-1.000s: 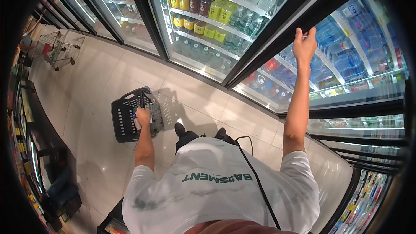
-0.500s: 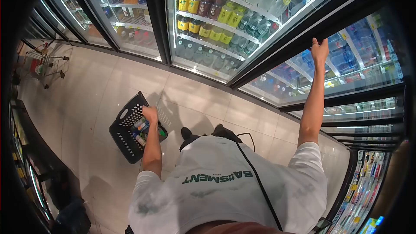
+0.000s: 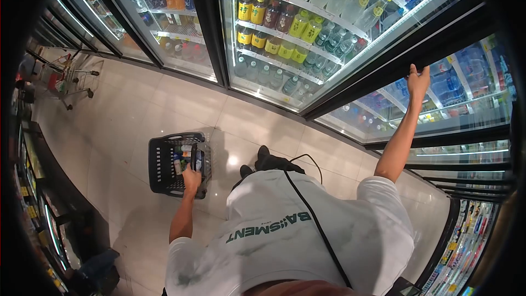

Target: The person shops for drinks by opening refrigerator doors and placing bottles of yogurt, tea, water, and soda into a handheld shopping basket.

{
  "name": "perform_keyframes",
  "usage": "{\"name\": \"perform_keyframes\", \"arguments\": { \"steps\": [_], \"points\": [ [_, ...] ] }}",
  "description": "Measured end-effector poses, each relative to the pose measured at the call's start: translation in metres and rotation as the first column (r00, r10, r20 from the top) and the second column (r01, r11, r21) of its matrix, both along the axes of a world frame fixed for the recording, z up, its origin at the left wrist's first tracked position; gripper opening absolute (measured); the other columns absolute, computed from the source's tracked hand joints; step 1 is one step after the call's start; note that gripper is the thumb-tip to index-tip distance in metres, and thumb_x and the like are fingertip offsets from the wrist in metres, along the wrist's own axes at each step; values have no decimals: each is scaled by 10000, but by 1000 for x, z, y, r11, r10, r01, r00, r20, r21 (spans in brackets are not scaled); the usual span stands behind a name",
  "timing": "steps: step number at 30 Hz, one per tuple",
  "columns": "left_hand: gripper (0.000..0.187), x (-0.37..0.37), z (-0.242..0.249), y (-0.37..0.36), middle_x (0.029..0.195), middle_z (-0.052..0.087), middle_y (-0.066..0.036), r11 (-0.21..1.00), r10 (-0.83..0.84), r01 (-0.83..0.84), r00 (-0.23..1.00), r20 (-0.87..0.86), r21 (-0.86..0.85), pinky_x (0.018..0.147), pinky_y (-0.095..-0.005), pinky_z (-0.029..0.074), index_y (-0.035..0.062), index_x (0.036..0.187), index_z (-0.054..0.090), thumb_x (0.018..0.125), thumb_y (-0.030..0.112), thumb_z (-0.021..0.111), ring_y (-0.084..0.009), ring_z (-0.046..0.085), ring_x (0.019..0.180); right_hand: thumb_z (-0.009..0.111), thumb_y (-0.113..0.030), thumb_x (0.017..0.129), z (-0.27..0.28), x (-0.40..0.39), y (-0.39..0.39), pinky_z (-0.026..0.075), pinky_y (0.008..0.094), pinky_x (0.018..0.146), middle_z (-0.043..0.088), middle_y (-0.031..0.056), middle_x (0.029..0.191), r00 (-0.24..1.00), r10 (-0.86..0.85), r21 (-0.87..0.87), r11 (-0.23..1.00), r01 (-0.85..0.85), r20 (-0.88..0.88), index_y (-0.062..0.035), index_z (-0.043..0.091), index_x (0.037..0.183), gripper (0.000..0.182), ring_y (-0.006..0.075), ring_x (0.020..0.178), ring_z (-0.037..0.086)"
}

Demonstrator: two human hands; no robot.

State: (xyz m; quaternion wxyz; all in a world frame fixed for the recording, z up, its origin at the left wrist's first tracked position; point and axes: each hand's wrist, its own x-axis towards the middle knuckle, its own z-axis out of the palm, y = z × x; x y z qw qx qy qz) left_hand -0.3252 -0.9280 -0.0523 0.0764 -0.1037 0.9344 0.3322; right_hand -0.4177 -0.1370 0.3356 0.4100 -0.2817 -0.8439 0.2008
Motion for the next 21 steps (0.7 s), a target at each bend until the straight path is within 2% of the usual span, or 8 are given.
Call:
{"name": "perform_keyframes", "arguments": {
  "steps": [6, 8, 10, 11, 14, 15, 19, 21],
  "points": [
    [523, -34, 20, -5, 840, 669, -345, 981, -60, 80, 991, 116, -176, 783, -483, 546, -129, 1262, 582, 768, 37, 610, -444, 698, 861, 668, -73, 913, 8, 4, -17, 524, 362, 692, 681, 130, 918, 999, 37, -47, 998, -38, -25, -33, 579, 1257, 358, 232, 752, 664],
    [528, -48, 21, -5, 880, 680, -325, 968, -69, 107, 983, 172, -226, 803, -492, 542, -88, 1281, 595, 772, 51, 611, -441, 694, 885, 661, -73, 924, 13, 4, -33, 523, 345, 667, 675, 117, 912, 997, 49, -120, 991, -55, -56, -39, 564, 1292, 383, 200, 709, 648],
    [535, -61, 26, -10, 919, 690, -305, 949, -77, 141, 971, 227, -283, 823, -501, 538, -47, 1299, 607, 776, 65, 613, -438, 691, 908, 657, -75, 932, 11, 3, -33, 519, 327, 650, 666, 109, 901, 997, 41, -108, 993, -47, -60, -50, 553, 1320, 402, 180, 692, 637],
    [525, -63, 25, -13, 937, 702, -277, 934, -73, 135, 978, 194, -330, 837, -499, 539, -4, 1288, 630, 771, 83, 622, -426, 689, 934, 655, -76, 936, 10, 4, -33, 517, 318, 641, 662, 104, 895, 998, 32, -103, 994, -39, -60, -56, 547, 1334, 413, 170, 684, 631],
    [515, -62, 18, -40, 949, 705, -272, 929, -22, 89, 982, 188, -359, 853, -496, 539, 15, 1274, 644, 766, 98, 630, -423, 688, 945, 659, -82, 935, 12, 3, -39, 515, 314, 647, 652, 99, 887, 997, 22, -118, 993, -30, -75, -73, 545, 1353, 433, 166, 681, 620],
    [505, -64, 27, -44, 974, 706, -269, 934, 6, 86, 967, 256, -346, 871, -494, 537, 23, 1247, 659, 749, 105, 649, -421, 685, 961, 659, -85, 936, 12, 3, -38, 516, 318, 648, 656, 102, 888, 997, 17, -123, 992, -27, -82, -73, 549, 1346, 424, 170, 684, 625],
    [488, -86, 9, -59, 929, 712, -263, 892, -28, 96, 987, 159, -441, 832, -505, 542, 10, 1218, 663, 735, 84, 657, -413, 699, 914, 666, -107, 936, 8, 3, -35, 519, 338, 662, 677, 115, 900, 998, -40, -95, 995, 36, -40, -69, 565, 1318, 397, 187, 710, 654],
    [496, -110, 6, -73, 922, 712, -263, 909, -8, 78, 985, 171, -409, 819, -507, 543, 9, 1233, 655, 742, 75, 649, -404, 701, 914, 666, -115, 933, 11, 1, -40, 523, 361, 683, 695, 130, 912, 996, -84, -70, 994, 84, -10, -62, 574, 1296, 379, 221, 743, 678]
  ]
}}
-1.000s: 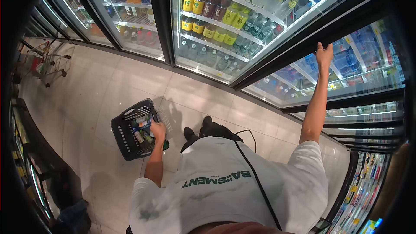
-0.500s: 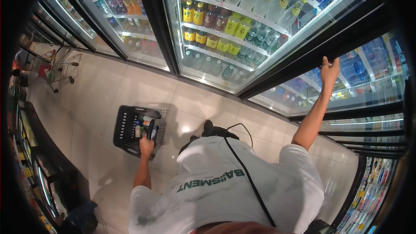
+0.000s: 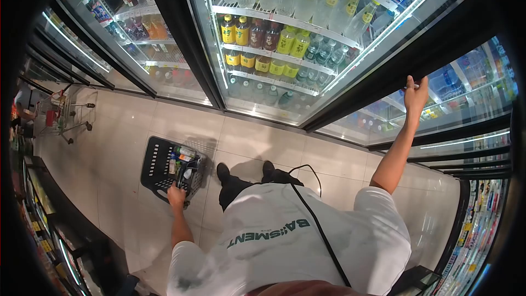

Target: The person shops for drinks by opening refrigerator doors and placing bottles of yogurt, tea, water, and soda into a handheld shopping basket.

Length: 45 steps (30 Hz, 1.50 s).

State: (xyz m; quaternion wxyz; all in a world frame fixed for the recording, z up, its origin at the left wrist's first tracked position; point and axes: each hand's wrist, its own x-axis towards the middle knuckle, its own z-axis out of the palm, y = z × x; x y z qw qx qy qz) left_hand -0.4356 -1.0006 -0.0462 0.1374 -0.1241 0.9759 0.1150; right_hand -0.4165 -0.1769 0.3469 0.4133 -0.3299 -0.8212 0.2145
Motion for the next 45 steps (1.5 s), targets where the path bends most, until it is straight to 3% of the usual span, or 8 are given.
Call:
{"name": "perform_keyframes", "arguments": {
  "steps": [6, 9, 20, 23, 30, 33, 39, 45],
  "points": [
    [538, -67, -4, -40, 907, 710, -260, 1000, 11, -9, 998, -66, 23, 826, -493, 553, 21, 1281, 632, 746, 75, 649, -388, 706, 915, 631, -133, 908, -12, 4, -37, 514, 485, 799, 723, 218, 918, 893, -319, 225, 940, 256, 318, -23, 619, 1154, 269, 421, 893, 686],
    [547, -92, -8, -69, 913, 711, -254, 1000, -14, 14, 998, -62, -1, 840, -492, 554, 28, 1289, 630, 744, 81, 651, -409, 699, 914, 648, -156, 905, -31, 1, -84, 519, 479, 804, 721, 222, 906, 855, -379, 242, 920, 307, 355, -15, 644, 1096, 238, 405, 893, 692],
    [313, -106, -1, -112, 946, 694, -290, 987, -27, 27, 1000, -6, 157, 853, -539, 515, -27, 1033, 665, 764, 88, 552, -468, 667, 942, 689, -118, 878, -52, -107, -297, 526, 461, 800, 706, 254, 906, 917, 105, -14, 994, -108, 384, 45, 646, 1048, 239, 427, 889, 684],
    [277, -103, -4, -111, 918, 689, -296, 982, -26, 37, 998, -62, 183, 845, -550, 515, -30, 981, 669, 760, 83, 546, -478, 663, 927, 681, -111, 894, -46, -143, -344, 551, 409, 758, 724, 237, 936, 899, 276, -57, 960, -273, 341, 35, 640, 1098, 254, 352, 832, 727],
    [224, -97, -15, -113, 836, 682, -293, 985, -108, 129, 980, -169, 118, 818, -542, 529, -55, 892, 684, 745, 73, 572, -486, 668, 857, 671, -98, 869, -10, -213, -421, 506, 499, 851, 665, 291, 971, 786, 589, -17, 802, -597, 188, 72, 600, 1057, 263, 459, 936, 646],
    [214, -94, -6, -116, 837, 681, -299, 984, -68, 87, 990, -127, 155, 812, -533, 532, -70, 861, 692, 745, 74, 583, -482, 671, 854, 672, -145, 892, -9, -246, -438, 521, 453, 847, 680, 258, 969, 794, 562, 90, 800, -593, 230, 78, 602, 1128, 332, 398, 934, 673],
    [193, -105, -6, -122, 849, 676, -315, 963, -155, 169, 984, -85, 212, 809, -521, 532, -83, 809, 696, 765, 79, 601, -484, 671, 865, 669, -198, 902, 6, -288, -463, 512, 518, 912, 583, 316, 1180, 813, 567, 90, 810, -579, 134, 44, 505, 1288, 484, 486, 1073, 603],
    [482, -116, -19, -138, 1010, 676, -324, 915, -246, 229, 969, 10, 332, 819, -493, 535, -61, 1173, 589, 759, 161, 693, -464, 676, 956, 694, -262, 878, 24, -328, -467, 514, 514, 911, 556, 323, 1217, 889, 457, 168, 875, -454, 24, 72, 442, 1345, 627, 501, 1070, 599]
  ]
}}
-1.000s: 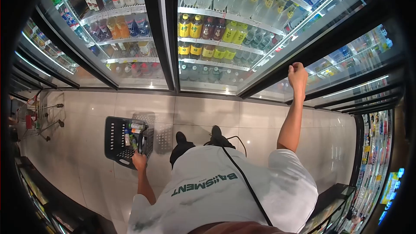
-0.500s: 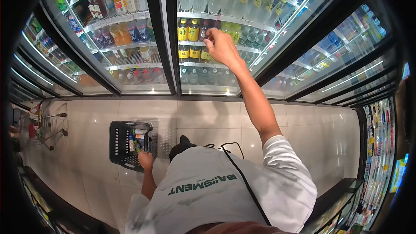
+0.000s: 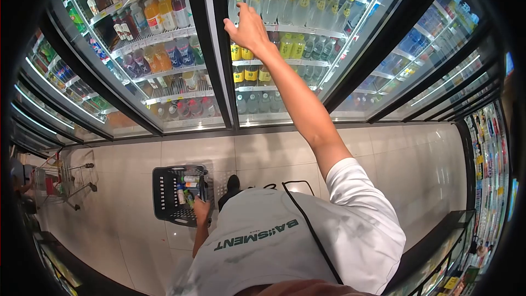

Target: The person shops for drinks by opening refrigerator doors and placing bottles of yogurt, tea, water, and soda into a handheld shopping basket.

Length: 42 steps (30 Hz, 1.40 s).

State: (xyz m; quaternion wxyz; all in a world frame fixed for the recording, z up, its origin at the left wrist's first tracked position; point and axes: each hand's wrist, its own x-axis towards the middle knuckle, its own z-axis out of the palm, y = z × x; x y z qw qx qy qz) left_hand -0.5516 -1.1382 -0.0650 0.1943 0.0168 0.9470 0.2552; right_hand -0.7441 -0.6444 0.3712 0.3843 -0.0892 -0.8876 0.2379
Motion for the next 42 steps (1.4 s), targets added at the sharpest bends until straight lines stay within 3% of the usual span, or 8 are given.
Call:
{"name": "perform_keyframes", "arguments": {
  "steps": [4, 8, 9, 12, 19, 27, 30, 42],
  "points": [
    [693, -21, 1, -22, 1042, 673, -285, 955, -163, 138, 984, 77, 264, 815, -466, 538, -42, 1335, 485, 743, 209, 744, -426, 686, 961, 684, -272, 883, 13, -39, -14, 518, 534, 856, 576, 325, 1164, 986, -47, -2, 999, 47, -163, 85, 489, 1238, 540, 504, 1005, 613],
    [589, -69, 16, -26, 889, 705, -225, 962, -43, 38, 999, 10, 269, 764, -412, 550, -8, 1332, 514, 786, 130, 690, -344, 714, 835, 666, -249, 888, 12, -66, -21, 507, 540, 751, 644, 338, 938, 979, -185, -16, 983, 184, -86, 96, 580, 955, 361, 501, 851, 634],
    [513, -76, 58, -15, 813, 708, -186, 958, -36, 51, 998, -60, 281, 728, -386, 553, 0, 1303, 548, 811, 93, 659, -294, 714, 756, 651, -223, 896, -1, -78, -24, 499, 559, 723, 637, 341, 839, 944, -199, -5, 979, 205, -261, 90, 583, 859, 322, 525, 808, 624],
    [450, -111, 48, -18, 805, 709, -172, 942, -33, 107, 973, -230, 317, 700, -369, 550, -1, 1266, 580, 827, 76, 645, -273, 708, 717, 653, -230, 900, -4, -81, -27, 502, 558, 740, 639, 340, 857, 933, -241, -7, 969, 248, -267, 89, 584, 869, 328, 521, 820, 626],
    [369, -151, 124, 28, 859, 707, -145, 869, -128, 192, 978, -167, 456, 693, -336, 550, -9, 1216, 614, 848, 9, 594, -207, 695, 762, 646, -221, 910, -3, -73, -35, 504, 544, 732, 625, 337, 875, 925, -256, -16, 965, 262, -280, 92, 567, 883, 325, 514, 831, 618],
    [238, -157, 180, 95, 828, 526, -5, 601, -100, 181, 983, -151, 779, 776, -247, 491, 51, 862, 533, 795, -159, 445, -96, 547, 776, 641, -204, 914, 3, 46, -84, 498, 547, 663, 602, 267, 855, 966, -127, -92, 990, 109, -224, 60, 534, 883, 287, 498, 755, 610],
    [249, -158, 178, 118, 768, 529, 29, 449, -182, 165, 979, -91, 878, 672, -200, 422, 55, 835, 563, 812, -172, 462, -53, 505, 720, 658, -181, 900, 8, 94, -95, 471, 528, 635, 582, 250, 874, 967, -58, -132, 991, 26, -247, 49, 524, 910, 267, 485, 741, 589],
    [155, -94, 209, 204, 692, 546, 38, 581, -176, 152, 983, -59, 800, 606, -202, 382, 30, 847, 640, 867, -43, 504, -37, 471, 638, 712, -53, 844, 13, 219, -98, 444, 425, 521, 502, 151, 778, 930, 131, -100, 980, -175, -342, 7, 493, 859, 227, 356, 594, 547]
  ]
}}
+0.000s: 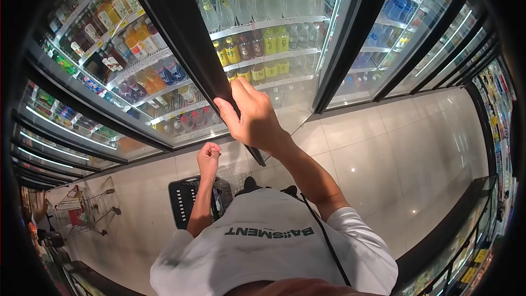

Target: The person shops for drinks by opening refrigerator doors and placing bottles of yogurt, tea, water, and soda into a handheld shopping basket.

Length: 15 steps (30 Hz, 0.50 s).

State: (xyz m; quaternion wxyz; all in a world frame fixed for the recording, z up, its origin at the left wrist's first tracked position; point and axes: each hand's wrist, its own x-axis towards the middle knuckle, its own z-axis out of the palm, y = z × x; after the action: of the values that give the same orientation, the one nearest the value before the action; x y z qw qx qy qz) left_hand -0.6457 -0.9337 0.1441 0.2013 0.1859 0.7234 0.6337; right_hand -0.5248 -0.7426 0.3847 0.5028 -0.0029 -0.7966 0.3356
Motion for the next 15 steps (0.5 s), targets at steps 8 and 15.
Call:
{"name": "perform_keyframes", "arguments": {
  "steps": [8, 15],
  "points": [
    [356, -9, 75, 54, 622, 548, 15, 994, 62, -79, 976, -211, -77, 505, -254, 382, 12, 843, 667, 1028, 239, 464, -60, 471, 544, 682, -35, 879, -2, 27, 5, 413, 417, 533, 485, 164, 790, 993, 114, -44, 993, -113, 14, 39, 502, 893, 195, 357, 608, 504],
    [201, -124, 95, 134, 748, 647, -44, 956, -98, 271, 655, -749, 112, 649, -312, 505, 9, 913, 672, 973, 161, 554, -149, 617, 704, 678, -59, 887, 3, 20, 4, 426, 414, 545, 496, 166, 795, 989, 113, -86, 991, -105, 94, 35, 513, 892, 189, 363, 621, 531]
  ]
}}
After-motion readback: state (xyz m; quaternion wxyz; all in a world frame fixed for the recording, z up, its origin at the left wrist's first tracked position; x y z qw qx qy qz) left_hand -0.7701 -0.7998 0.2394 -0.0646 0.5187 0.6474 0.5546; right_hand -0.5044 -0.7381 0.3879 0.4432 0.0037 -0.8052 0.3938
